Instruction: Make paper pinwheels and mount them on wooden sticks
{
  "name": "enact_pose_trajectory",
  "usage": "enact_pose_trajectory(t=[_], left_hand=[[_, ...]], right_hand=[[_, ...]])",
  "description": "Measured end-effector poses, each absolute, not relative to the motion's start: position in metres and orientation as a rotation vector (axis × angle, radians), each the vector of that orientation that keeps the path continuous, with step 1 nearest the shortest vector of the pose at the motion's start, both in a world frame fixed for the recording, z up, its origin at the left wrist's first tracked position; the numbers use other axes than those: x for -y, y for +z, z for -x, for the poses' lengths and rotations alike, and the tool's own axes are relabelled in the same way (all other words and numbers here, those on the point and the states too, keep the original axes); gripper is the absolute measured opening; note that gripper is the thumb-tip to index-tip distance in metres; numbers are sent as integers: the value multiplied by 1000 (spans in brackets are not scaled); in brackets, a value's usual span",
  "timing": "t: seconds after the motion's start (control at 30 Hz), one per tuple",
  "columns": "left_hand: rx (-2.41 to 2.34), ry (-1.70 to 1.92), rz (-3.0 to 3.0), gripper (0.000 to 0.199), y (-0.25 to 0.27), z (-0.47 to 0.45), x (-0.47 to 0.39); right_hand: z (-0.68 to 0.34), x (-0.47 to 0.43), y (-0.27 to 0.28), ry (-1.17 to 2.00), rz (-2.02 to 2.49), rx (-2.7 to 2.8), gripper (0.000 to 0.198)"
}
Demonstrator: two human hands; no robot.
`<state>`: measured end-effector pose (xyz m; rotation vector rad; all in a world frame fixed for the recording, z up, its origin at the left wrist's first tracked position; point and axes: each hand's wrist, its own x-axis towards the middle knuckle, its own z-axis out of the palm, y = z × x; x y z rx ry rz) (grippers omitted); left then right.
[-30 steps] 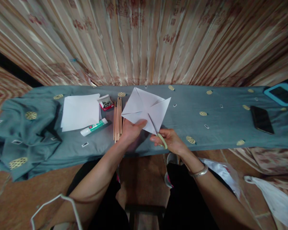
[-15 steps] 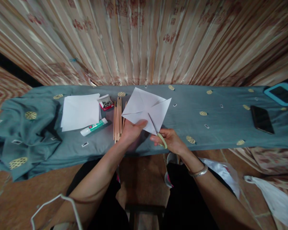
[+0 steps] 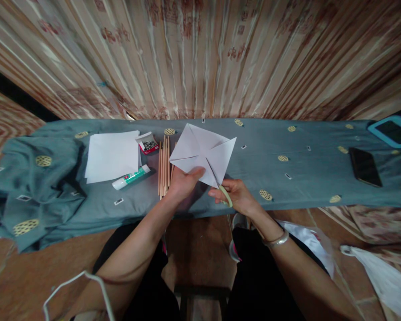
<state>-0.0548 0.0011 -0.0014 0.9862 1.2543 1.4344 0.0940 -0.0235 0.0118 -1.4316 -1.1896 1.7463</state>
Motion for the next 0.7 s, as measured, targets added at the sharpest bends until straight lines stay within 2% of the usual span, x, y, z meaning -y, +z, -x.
enact_pose_trajectory(t=[0.33,0.53,0.6,0.7], left_hand=[[-1217,1449,-984,51,-8,55,-4],[-1265,1438,-982,39,-9,63,-10],[-1237,1432,-940,39,-11,65,-12],[-1227,1409,-883,50,-18,66,-12]], right_hand=[[-96,24,6,1759,1470,1247,50],[-122,22,0,1743,1477,1534,49],[-142,20,-2,1599,1588,1743,47],[-171,17,-3,1001,1875,1989,42]])
